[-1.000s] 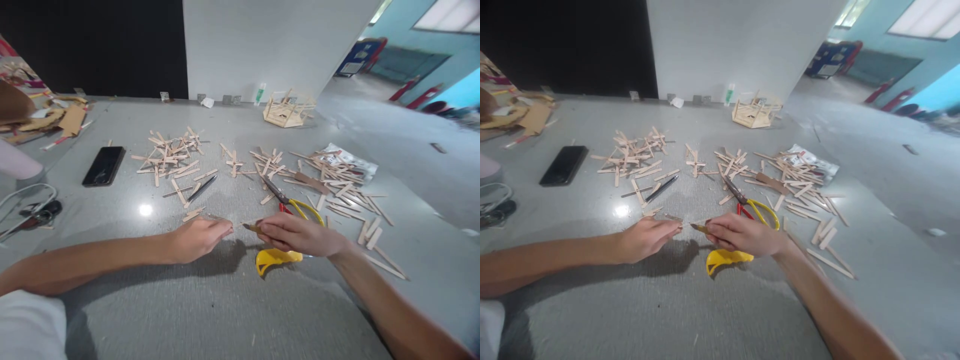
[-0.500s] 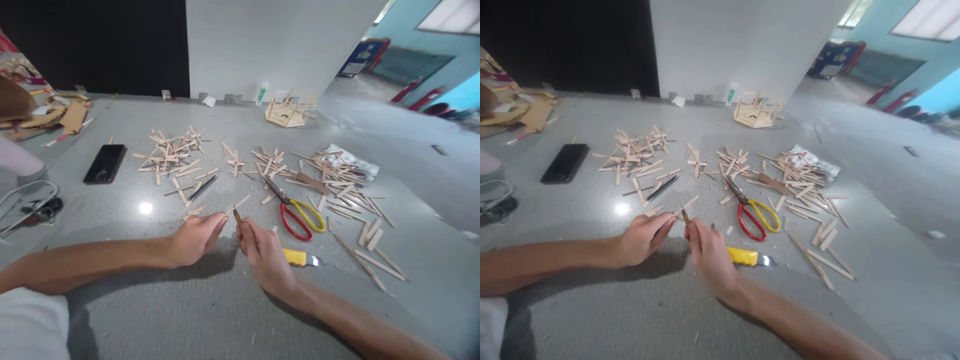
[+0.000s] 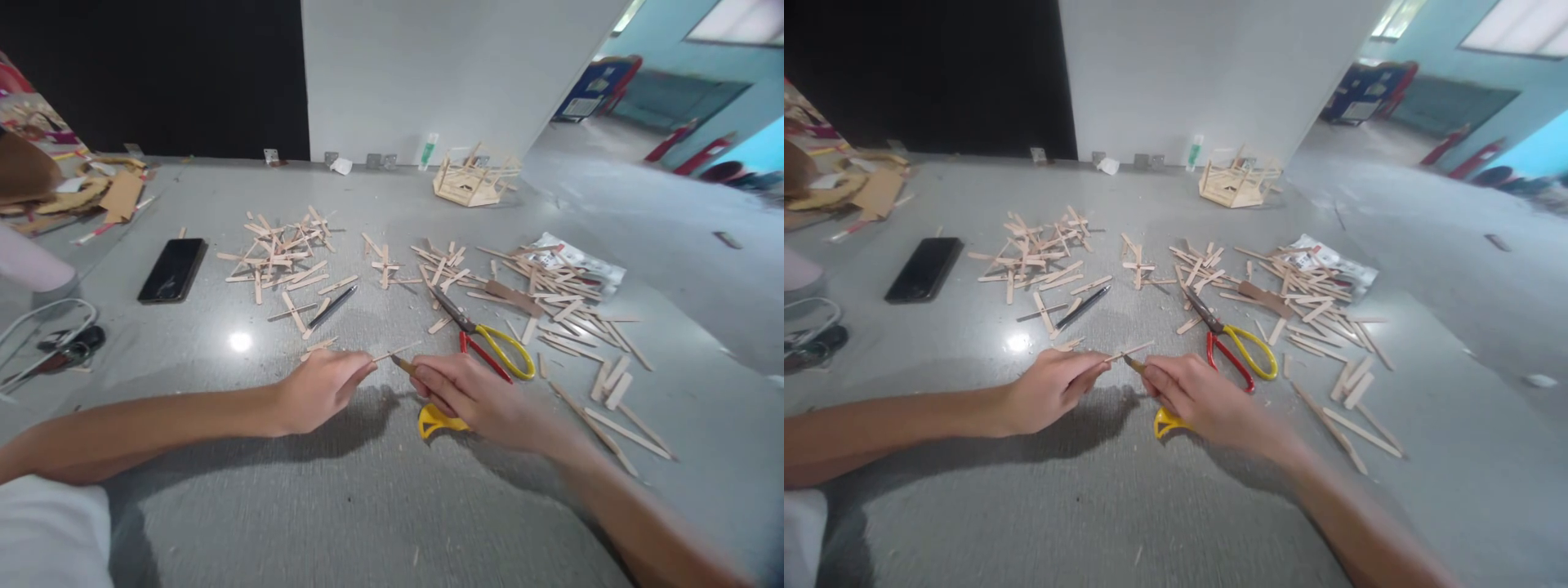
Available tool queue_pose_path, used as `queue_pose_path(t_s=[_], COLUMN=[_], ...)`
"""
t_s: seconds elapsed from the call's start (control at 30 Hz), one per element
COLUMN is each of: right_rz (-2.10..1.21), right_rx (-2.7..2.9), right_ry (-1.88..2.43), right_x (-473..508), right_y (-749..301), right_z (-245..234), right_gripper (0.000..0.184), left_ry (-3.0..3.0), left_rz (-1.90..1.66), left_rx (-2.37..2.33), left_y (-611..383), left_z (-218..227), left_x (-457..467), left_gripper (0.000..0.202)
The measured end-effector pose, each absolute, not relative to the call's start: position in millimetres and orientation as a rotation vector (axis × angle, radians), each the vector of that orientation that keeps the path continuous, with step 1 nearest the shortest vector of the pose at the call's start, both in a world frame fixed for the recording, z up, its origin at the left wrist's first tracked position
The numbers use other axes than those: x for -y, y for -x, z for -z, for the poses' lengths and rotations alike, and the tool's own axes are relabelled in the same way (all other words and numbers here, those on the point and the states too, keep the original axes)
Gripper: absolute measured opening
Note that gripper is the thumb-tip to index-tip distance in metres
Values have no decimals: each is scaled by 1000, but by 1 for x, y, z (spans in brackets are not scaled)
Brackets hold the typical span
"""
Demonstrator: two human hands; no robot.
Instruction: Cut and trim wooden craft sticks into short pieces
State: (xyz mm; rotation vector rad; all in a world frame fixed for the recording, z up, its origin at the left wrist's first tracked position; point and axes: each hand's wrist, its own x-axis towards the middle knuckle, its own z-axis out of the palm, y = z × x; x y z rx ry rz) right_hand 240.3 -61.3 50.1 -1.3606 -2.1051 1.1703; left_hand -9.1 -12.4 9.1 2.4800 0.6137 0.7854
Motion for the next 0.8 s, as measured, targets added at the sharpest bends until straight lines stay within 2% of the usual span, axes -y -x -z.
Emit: queue_pose_path(t_s=[0.13, 0.2, 0.5, 0.63, 0.8], right_rz=[-1508, -1535, -756, -597, -582], right_rx=[2004, 1881, 1936, 2050, 2098], right_ry=[1279, 1295, 1611, 1666, 1682], right_x=[57, 60, 93, 97, 95], right_y=[-251, -245, -197, -201, -203], right_z=[-47, -43, -29, -17, -11], right_gripper=[46, 46, 35, 28, 27], left_ry=[-2503, -2499, -2450, -2371, -2269], left_rz=[-730, -741, -754, -773, -703], left_rx=[-592, -667, -752, -732, -751], left_y=[10, 10, 10, 8, 6], left_z=[-9, -8, -13, -18, -21], left_x=[13, 17, 26, 26, 24], left_gripper=[40, 38, 34, 36, 38])
